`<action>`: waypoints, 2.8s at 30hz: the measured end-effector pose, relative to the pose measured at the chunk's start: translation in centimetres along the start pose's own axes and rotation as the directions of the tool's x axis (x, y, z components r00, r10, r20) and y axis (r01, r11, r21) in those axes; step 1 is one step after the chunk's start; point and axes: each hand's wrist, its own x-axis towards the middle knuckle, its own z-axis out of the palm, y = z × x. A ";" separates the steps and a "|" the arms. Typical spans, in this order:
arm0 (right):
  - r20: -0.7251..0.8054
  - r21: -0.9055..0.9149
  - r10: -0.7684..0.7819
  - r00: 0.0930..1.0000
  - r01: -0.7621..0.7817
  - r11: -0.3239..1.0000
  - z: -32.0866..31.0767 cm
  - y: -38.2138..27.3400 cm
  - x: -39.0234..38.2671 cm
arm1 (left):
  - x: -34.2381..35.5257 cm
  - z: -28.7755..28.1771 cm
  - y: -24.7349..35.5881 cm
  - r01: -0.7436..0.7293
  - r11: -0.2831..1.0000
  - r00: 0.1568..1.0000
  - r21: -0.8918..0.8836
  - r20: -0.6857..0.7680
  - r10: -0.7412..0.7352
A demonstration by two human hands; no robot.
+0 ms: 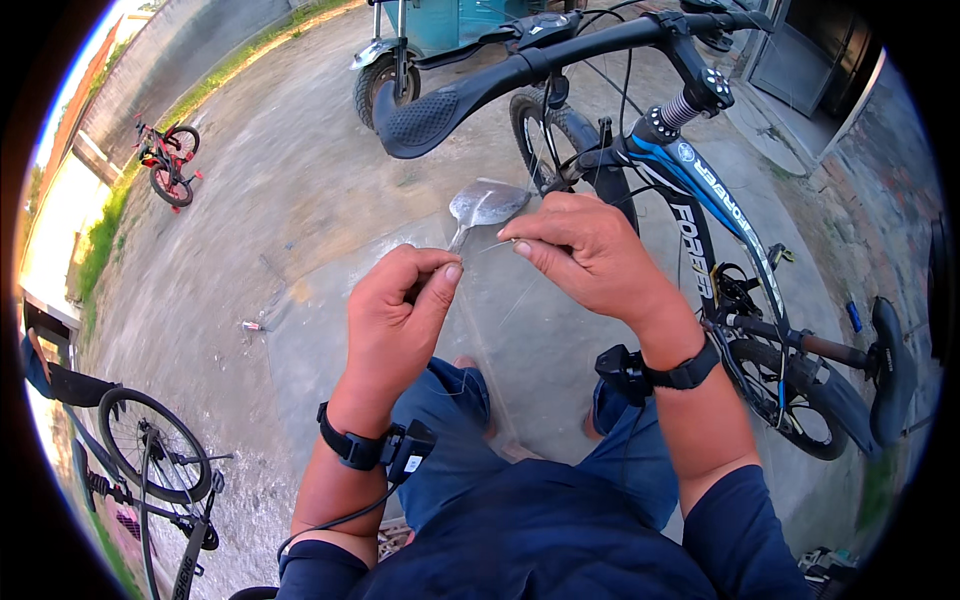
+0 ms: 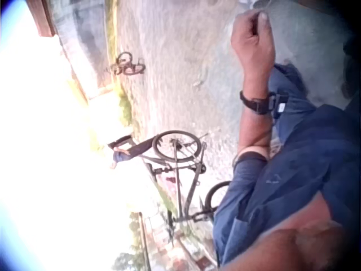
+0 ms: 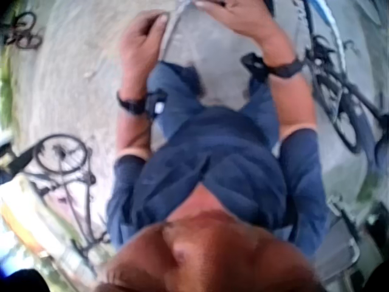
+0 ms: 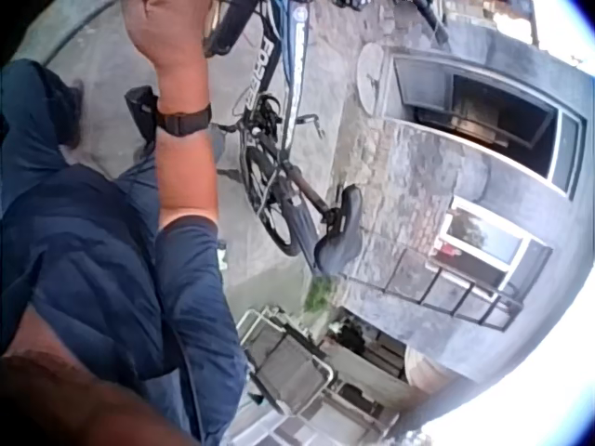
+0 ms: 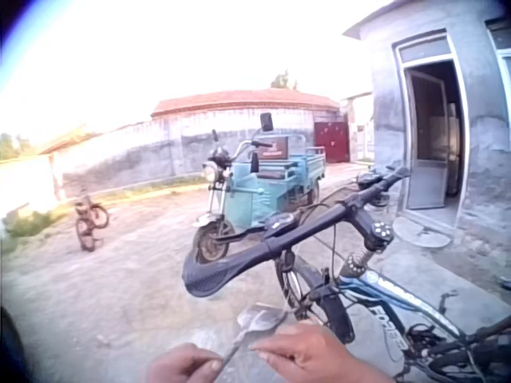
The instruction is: The person is repairing a bicycle by hand, focusing on the handlebar area. They manipulate a thin wire or cable, threading it through the handlebar stem and routing it along the frame. The person adjusts the cable tension and position multiple times while another person stands nearby.
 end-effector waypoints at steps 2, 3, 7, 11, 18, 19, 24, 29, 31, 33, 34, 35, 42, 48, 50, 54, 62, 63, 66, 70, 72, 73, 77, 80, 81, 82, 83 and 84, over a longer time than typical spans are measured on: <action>0.014 -0.029 -0.012 1.000 0.012 0.999 0.5 0.4 -0.2 | 0.7 0.7 0.5 -0.086 0.986 0.995 0.140 0.065 0.078; 0.027 -0.035 -0.023 0.999 0.024 0.999 0.7 0.5 -0.1 | 0.9 0.9 0.8 -0.132 0.968 0.989 0.212 0.100 0.113; 0.043 -0.037 -0.035 0.998 0.036 0.999 0.7 0.2 -0.4 | 1.3 1.8 1.0 -0.135 0.972 0.980 0.191 0.168 0.103; 0.014 -0.053 -0.058 0.998 0.058 0.997 0.8 0.6 -0.5 | 0.3 0.6 0.7 0.172 0.985 0.960 -0.024 0.229 -0.162; -0.012 -0.028 -0.036 0.999 0.036 0.999 1.9 0.6 -0.3 | -0.5 -2.4 -0.6 0.252 0.968 0.958 -0.016 0.143 -0.248; -0.016 -0.022 -0.048 0.999 0.048 0.999 2.0 0.6 -0.2 | -0.3 -2.5 -0.6 0.209 0.978 0.969 0.018 0.130 -0.209; 0.003 -0.042 -0.069 0.998 0.069 0.997 2.0 0.9 -0.4 | 0.5 -0.3 1.0 -0.022 0.958 0.983 0.284 0.180 -0.031; 0.033 -0.070 -0.049 0.998 0.051 0.996 1.9 0.5 -0.5 | 0.4 0.9 1.4 0.006 0.980 0.987 0.200 0.156 -0.038; 0.020 -0.091 -0.012 1.000 0.014 0.996 1.5 0.3 -0.6 | -0.1 -0.4 0.6 0.175 0.978 0.966 0.114 0.170 -0.193; 0.014 -0.084 -0.038 0.999 0.039 0.996 1.4 0.2 -0.3 | -0.6 -2.5 -0.3 0.230 0.971 0.962 0.064 0.139 -0.237; 0.014 -0.082 -0.048 0.999 0.049 0.995 1.5 0.2 -0.2 | -0.8 -3.5 -0.7 0.241 0.969 0.960 0.051 0.133 -0.246; 0.003 -0.079 -0.056 0.998 0.056 0.995 1.6 0.4 -0.2 | -0.9 -4.1 -0.9 0.231 0.971 0.965 0.067 0.110 -0.238; -0.006 -0.116 -0.093 0.996 0.091 0.989 2.2 0.9 -0.1 | 0.4 -1.7 0.4 -0.095 0.945 0.989 0.313 0.141 0.053; 0.064 -0.142 -0.034 0.997 0.043 0.989 2.1 0.6 -0.4 | 1.0 1.0 1.4 -0.027 0.964 0.985 0.263 0.170 -0.019; 0.080 -0.130 -0.016 0.997 0.026 0.991 2.0 0.5 -0.2 | 0.5 0.0 1.0 0.060 0.972 0.980 0.229 0.173 -0.101; 0.056 -0.132 -0.019 0.998 0.026 0.991 1.9 0.4 0.2 | -0.8 -3.2 -1.1 0.089 0.988 0.993 0.124 0.069 -0.098; 0.033 -0.138 -0.084 0.996 0.088 0.987 2.5 1.3 0.3 | 0.5 -1.1 0.7 -0.126 0.935 0.990 0.333 0.104 0.096; 0.044 -0.140 -0.083 0.996 0.089 0.986 2.5 1.2 0.3 | 0.7 -0.4 0.9 -0.146 0.933 0.986 0.330 0.123 0.110; 0.059 -0.150 -0.084 0.995 0.092 0.984 2.2 1.0 0.4 | 1.0 1.0 0.9 -0.117 0.947 0.989 0.301 0.126 0.082; 0.030 -0.143 -0.096 0.995 0.099 0.985 1.9 1.1 0.5 | -0.4 -1.3 -0.2 0.196 0.980 0.974 0.048 0.111 -0.200; 0.025 -0.140 -0.099 0.995 0.102 0.985 1.8 0.8 0.8 | -1.5 -3.8 -1.8 0.225 0.974 0.972 0.001 0.064 -0.224; 0.026 -0.139 -0.094 0.995 0.097 0.985 1.8 0.7 0.8 | -1.7 -4.7 -1.9 0.218 0.976 0.975 -0.009 0.057 -0.217; 0.024 -0.146 -0.076 0.997 0.079 0.986 1.9 1.2 0.4 | -1.2 -4.3 -0.8 0.116 0.989 0.992 0.090 0.039 -0.120; 0.033 -0.145 -0.063 0.997 0.067 0.987 2.4 1.0 0.4 | -0.2 -2.9 -0.5 -0.025 0.972 0.997 0.232 0.079 0.007; 0.044 -0.156 -0.052 0.998 0.059 0.986 2.4 0.9 0.5 | 0.0 -2.1 -0.6 -0.074 0.960 0.993 0.270 0.104 0.047; 0.052 -0.168 -0.051 0.997 0.059 0.984 2.3 0.9 0.6 | 0.3 -1.3 -0.2 -0.065 0.956 0.992 0.287 0.118 0.032; 0.025 -0.156 -0.072 0.997 0.075 0.985 2.6 1.2 0.3 | 0.6 -0.5 0.2 -0.057 0.950 0.991 0.306 0.132 0.017; 0.024 -0.163 -0.073 0.997 0.076 0.984 2.6 1.3 0.1 | 0.6 0.1 0.5 -0.048 0.943 0.990 0.328 0.143 0.000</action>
